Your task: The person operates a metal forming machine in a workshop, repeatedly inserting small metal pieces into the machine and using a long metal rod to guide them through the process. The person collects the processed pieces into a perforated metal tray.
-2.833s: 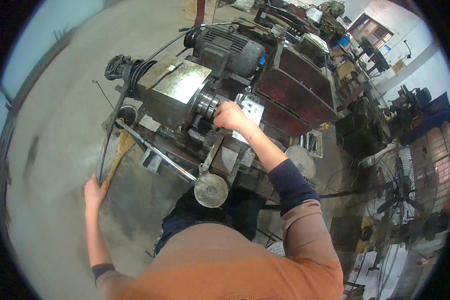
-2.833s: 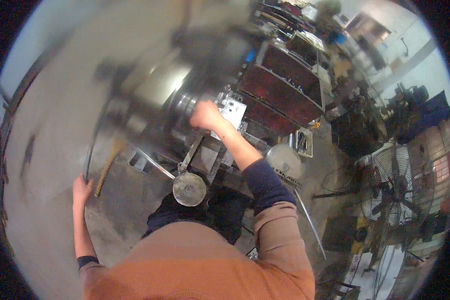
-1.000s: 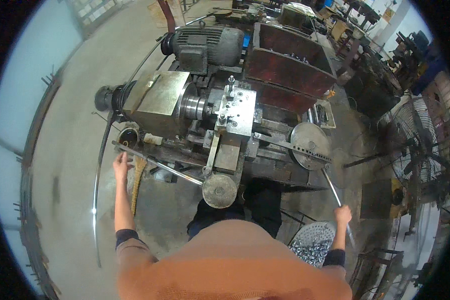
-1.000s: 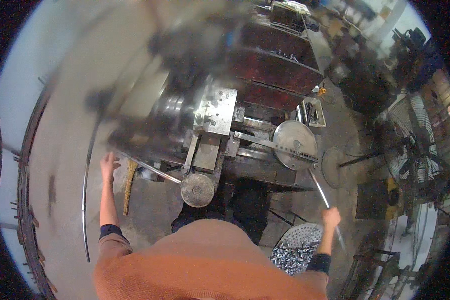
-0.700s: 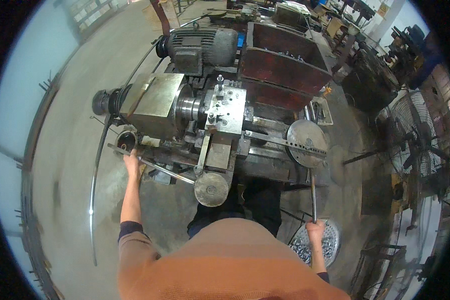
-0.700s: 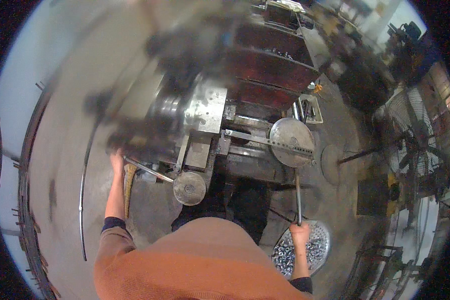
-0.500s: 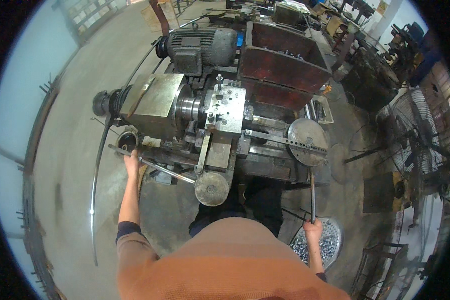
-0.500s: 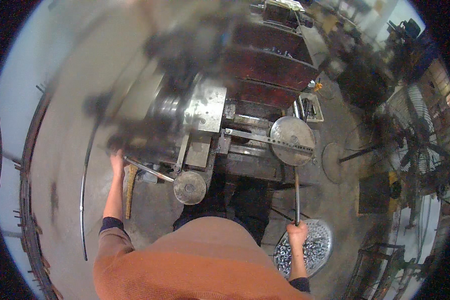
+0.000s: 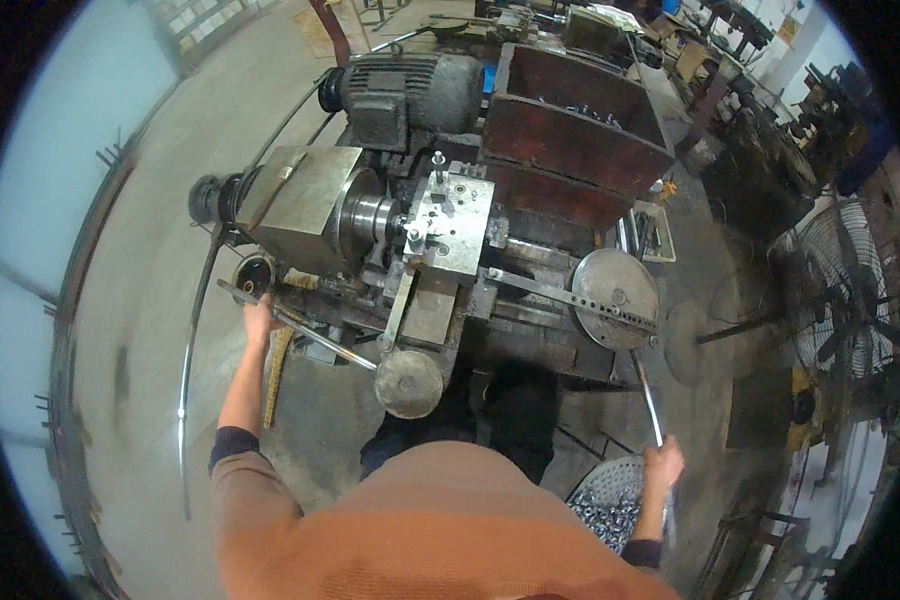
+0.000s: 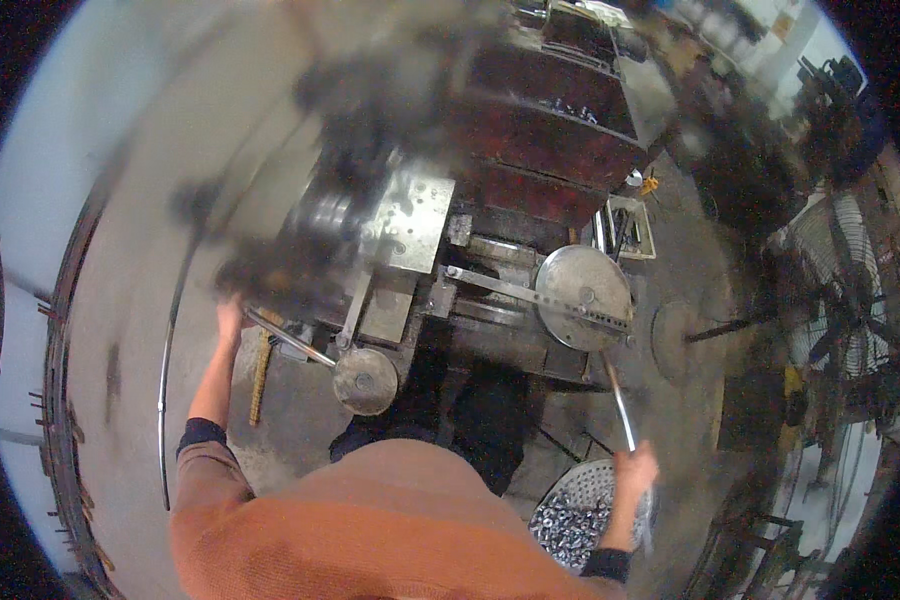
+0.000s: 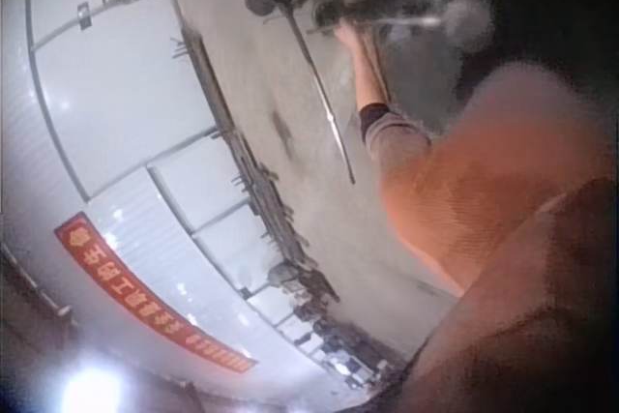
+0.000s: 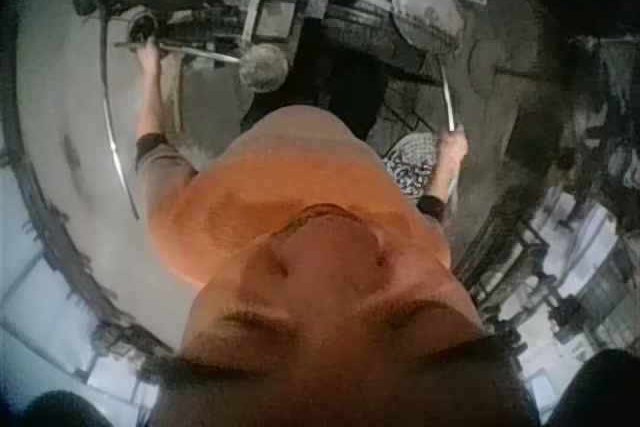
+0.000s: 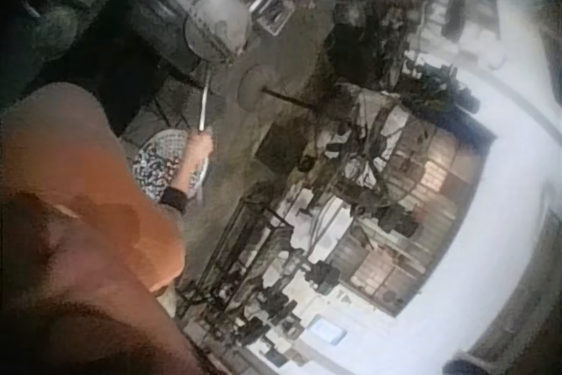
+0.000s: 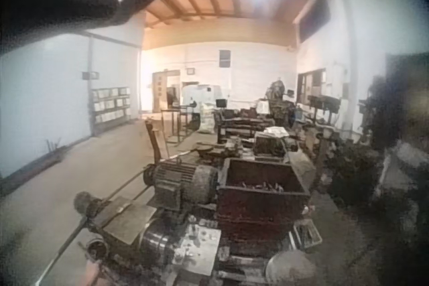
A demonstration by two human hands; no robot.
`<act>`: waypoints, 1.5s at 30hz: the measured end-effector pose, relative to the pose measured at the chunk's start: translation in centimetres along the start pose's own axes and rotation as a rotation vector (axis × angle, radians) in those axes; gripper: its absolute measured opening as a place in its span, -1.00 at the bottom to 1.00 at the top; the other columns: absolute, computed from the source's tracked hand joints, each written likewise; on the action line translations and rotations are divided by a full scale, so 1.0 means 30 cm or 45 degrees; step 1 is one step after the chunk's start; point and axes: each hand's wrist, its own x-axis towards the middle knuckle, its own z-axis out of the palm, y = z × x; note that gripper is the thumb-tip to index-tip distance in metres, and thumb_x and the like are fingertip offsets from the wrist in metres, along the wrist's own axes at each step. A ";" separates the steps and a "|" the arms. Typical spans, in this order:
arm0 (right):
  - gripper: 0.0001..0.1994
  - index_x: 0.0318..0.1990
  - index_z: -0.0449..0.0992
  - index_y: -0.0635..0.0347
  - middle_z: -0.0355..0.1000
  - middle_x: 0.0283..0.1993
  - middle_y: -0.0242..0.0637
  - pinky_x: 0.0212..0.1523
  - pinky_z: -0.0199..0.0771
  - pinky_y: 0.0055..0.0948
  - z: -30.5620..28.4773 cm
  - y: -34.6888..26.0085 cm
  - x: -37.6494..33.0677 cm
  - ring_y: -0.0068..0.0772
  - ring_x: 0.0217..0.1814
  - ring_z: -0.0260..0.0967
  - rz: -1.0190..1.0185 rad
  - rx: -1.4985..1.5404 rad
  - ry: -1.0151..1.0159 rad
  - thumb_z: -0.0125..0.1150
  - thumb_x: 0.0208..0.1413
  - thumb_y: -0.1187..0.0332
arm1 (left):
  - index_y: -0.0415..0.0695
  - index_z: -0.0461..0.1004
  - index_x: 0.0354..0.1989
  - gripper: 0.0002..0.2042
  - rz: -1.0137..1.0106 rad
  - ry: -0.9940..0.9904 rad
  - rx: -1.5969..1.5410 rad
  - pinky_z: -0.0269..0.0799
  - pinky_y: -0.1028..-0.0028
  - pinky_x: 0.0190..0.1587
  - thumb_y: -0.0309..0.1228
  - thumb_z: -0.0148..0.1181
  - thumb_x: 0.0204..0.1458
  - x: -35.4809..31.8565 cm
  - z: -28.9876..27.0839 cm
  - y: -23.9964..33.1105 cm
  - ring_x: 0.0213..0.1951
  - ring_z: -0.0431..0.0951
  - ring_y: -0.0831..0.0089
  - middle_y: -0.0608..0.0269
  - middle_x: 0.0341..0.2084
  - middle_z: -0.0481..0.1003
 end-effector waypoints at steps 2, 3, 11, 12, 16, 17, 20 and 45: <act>-0.71 -0.35 0.47 0.13 0.44 -0.37 -0.03 -0.25 0.37 -0.06 -0.012 0.065 0.156 0.05 -0.28 0.39 0.012 -0.201 -0.135 0.13 -0.31 0.24 | -0.35 0.39 -0.38 -0.73 0.055 0.020 -0.036 0.45 0.38 -0.62 -0.32 0.07 -0.07 0.020 0.013 -0.013 -0.62 0.50 0.28 0.05 -0.57 0.44; -0.69 -0.41 0.45 0.16 0.42 -0.45 -0.07 -0.33 0.38 -0.09 0.028 0.126 0.234 0.03 -0.36 0.39 0.009 -0.265 -0.059 0.19 -0.33 0.17 | -0.35 0.39 -0.37 -0.71 0.117 0.013 -0.102 0.44 0.38 -0.63 -0.30 0.07 -0.06 0.013 0.044 -0.012 -0.67 0.48 0.28 0.06 -0.60 0.43; -0.31 0.07 0.31 0.25 0.34 -0.03 -0.04 0.12 0.11 -0.12 0.094 -0.048 0.299 0.01 0.07 0.21 0.144 -0.303 0.391 0.18 -0.37 0.22 | -0.29 0.35 -0.15 -0.55 -0.066 -0.318 -0.282 0.40 0.45 -0.56 -0.08 0.02 0.03 -0.038 -0.066 0.001 -0.57 0.46 0.37 0.07 -0.54 0.47; -0.29 0.11 0.28 0.24 0.30 0.04 -0.01 0.17 0.05 -0.12 0.099 -0.096 0.243 0.02 0.14 0.16 0.057 -0.183 0.550 0.17 -0.37 0.23 | -0.28 0.36 -0.15 -0.55 -0.108 -0.244 -0.334 0.40 0.43 -0.53 -0.07 0.03 0.04 -0.019 -0.083 -0.051 -0.55 0.47 0.36 0.07 -0.52 0.48; -0.26 0.14 0.25 0.26 0.22 0.15 0.03 0.22 0.03 -0.15 0.217 -0.167 0.027 0.05 0.21 0.10 -0.022 0.423 0.479 0.19 -0.38 0.30 | -0.23 0.39 -0.12 -0.49 0.307 -0.359 0.773 0.41 0.30 -0.39 0.01 0.01 0.00 0.045 -0.068 -0.307 -0.44 0.52 0.24 0.00 -0.44 0.50; -0.29 0.11 0.28 0.27 0.23 0.14 0.04 0.19 0.10 -0.17 0.268 -0.163 -0.026 0.07 0.19 0.14 -0.014 0.623 0.282 0.19 -0.39 0.32 | -0.21 0.41 -0.15 -0.51 0.558 -0.379 1.088 0.41 0.26 -0.36 0.01 0.01 -0.01 0.003 -0.035 -0.294 -0.42 0.53 0.18 -0.02 -0.44 0.51; -0.48 -0.08 0.45 0.30 0.40 -0.06 0.03 0.01 0.33 -0.26 0.334 -0.254 -0.121 -0.02 -0.02 0.36 -0.086 0.609 -0.075 0.17 -0.37 0.37 | -0.15 0.45 -0.22 -0.55 0.779 -0.663 1.617 0.41 0.16 -0.28 0.03 0.01 -0.01 0.013 0.047 -0.336 -0.34 0.52 0.05 -0.04 -0.45 0.51; -0.65 -0.32 0.52 0.20 0.45 -0.33 -0.12 -0.22 0.37 -0.34 -0.363 -1.461 0.228 -0.13 -0.26 0.36 -1.402 1.000 -0.086 0.12 -0.43 0.43 | -0.14 0.47 -0.20 -0.68 0.205 -0.555 1.061 0.39 0.20 -0.18 -0.25 0.11 -0.12 -0.063 -0.173 -0.246 -0.22 0.49 0.02 -0.07 -0.31 0.49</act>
